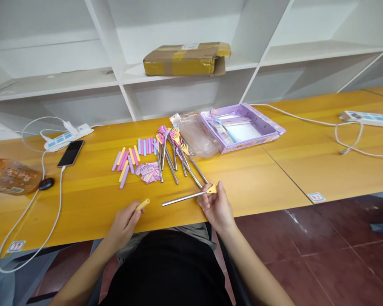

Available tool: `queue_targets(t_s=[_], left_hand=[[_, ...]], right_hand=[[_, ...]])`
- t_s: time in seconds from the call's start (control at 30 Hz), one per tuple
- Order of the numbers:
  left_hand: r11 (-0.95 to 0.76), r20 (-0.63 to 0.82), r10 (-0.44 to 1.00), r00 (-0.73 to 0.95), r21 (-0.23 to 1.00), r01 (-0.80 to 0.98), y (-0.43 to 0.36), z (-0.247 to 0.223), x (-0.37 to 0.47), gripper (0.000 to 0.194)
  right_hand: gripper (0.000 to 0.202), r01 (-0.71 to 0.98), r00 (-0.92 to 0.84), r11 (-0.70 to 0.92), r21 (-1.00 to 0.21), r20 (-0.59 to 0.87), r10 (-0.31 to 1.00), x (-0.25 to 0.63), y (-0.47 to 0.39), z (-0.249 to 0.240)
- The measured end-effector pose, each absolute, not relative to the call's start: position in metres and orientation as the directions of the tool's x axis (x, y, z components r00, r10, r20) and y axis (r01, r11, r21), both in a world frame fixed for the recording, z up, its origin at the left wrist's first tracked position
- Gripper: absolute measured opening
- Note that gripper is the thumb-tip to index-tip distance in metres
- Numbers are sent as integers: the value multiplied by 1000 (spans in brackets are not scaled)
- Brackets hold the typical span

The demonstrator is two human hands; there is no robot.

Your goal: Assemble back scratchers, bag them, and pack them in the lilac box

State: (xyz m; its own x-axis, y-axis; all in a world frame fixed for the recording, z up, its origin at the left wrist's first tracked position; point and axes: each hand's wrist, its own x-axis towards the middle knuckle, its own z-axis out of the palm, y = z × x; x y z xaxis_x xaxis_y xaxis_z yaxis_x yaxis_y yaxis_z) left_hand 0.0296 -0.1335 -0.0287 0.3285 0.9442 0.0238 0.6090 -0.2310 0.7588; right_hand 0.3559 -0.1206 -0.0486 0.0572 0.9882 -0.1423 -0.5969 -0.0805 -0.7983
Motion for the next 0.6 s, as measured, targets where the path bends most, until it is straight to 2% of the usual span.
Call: queue_targets(t_s=[0.13,0.27,0.6], left_hand=[[-214,-17,935,353,769,603,-132,-26,27,40],[-239,-47,907,418,761,604,-128,-24,27,41],[-277,-56,890,452,721,635,-126,-28,27,39]], right_hand=[[55,-617,34,-119,-778,-178,984,363,-119,-48],[49,-601,93,-117,-790,-214,972,361,-117,-49],[51,-522,83,-107,-846,-176,981,362,-119,-49]])
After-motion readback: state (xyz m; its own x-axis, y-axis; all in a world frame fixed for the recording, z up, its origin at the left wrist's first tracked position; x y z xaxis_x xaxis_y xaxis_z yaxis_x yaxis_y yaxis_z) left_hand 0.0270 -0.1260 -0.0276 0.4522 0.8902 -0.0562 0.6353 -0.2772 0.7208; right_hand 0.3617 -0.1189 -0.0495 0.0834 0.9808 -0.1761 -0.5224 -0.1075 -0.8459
